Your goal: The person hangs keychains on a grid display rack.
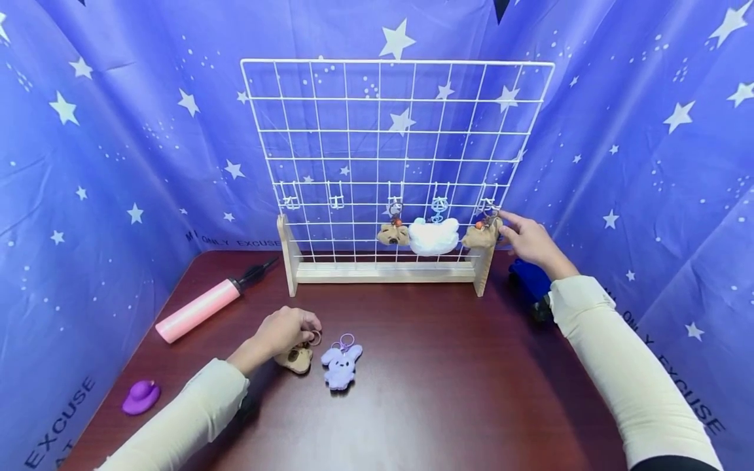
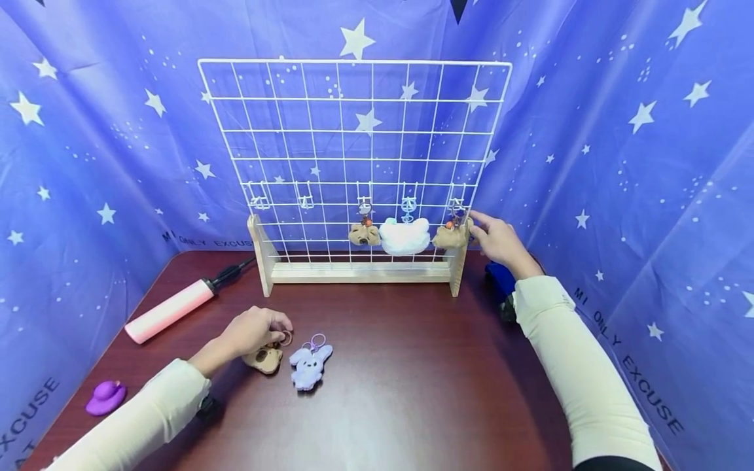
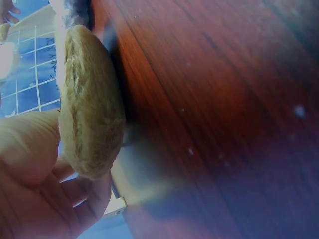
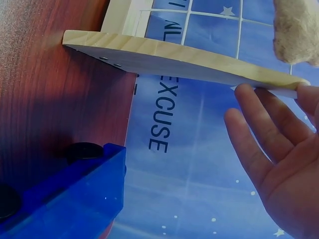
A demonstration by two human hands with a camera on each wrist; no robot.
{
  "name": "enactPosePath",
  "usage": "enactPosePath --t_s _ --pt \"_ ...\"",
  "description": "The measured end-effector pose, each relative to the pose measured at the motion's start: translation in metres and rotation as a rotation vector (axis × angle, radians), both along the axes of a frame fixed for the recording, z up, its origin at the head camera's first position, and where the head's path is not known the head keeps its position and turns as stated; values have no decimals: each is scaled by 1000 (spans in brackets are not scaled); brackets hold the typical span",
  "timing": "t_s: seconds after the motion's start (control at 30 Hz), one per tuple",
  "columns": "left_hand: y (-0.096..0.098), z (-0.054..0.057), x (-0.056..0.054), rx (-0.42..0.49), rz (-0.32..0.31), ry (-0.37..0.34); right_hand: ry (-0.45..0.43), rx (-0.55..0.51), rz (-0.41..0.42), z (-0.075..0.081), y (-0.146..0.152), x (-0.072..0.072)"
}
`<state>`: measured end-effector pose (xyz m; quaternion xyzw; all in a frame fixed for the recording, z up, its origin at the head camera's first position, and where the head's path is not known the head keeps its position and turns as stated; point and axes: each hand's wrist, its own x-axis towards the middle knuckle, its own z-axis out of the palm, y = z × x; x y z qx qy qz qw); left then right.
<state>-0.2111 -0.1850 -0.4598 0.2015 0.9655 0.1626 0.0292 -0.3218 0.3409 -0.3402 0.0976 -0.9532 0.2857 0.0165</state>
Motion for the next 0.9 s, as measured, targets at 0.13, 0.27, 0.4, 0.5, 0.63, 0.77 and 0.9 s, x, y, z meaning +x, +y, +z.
enactPosePath --t_s 0.13,0.27,0.4,0.5,0.63,0.77,0.9 --pt "0 1 -1 41 -39 41 28 17 0 -1 1 1" --pt "0 8 -6 84 -82 70 41 21 -14 3 0 1" --pt "0 15 -10 140 -85 64 22 21 -23 4 -1 2" --pt "1 18 -11 178 -80 54 23 23 -22 4 -2 3" --pt "2 20 -12 218 -80 51 38 27 -19 2 -3 2" --pt "4 25 -14 247 -75 58 35 17 -18 1 -3 1" --pt "6 31 -17 290 -57 80 24 3 -22 0 -4 2"
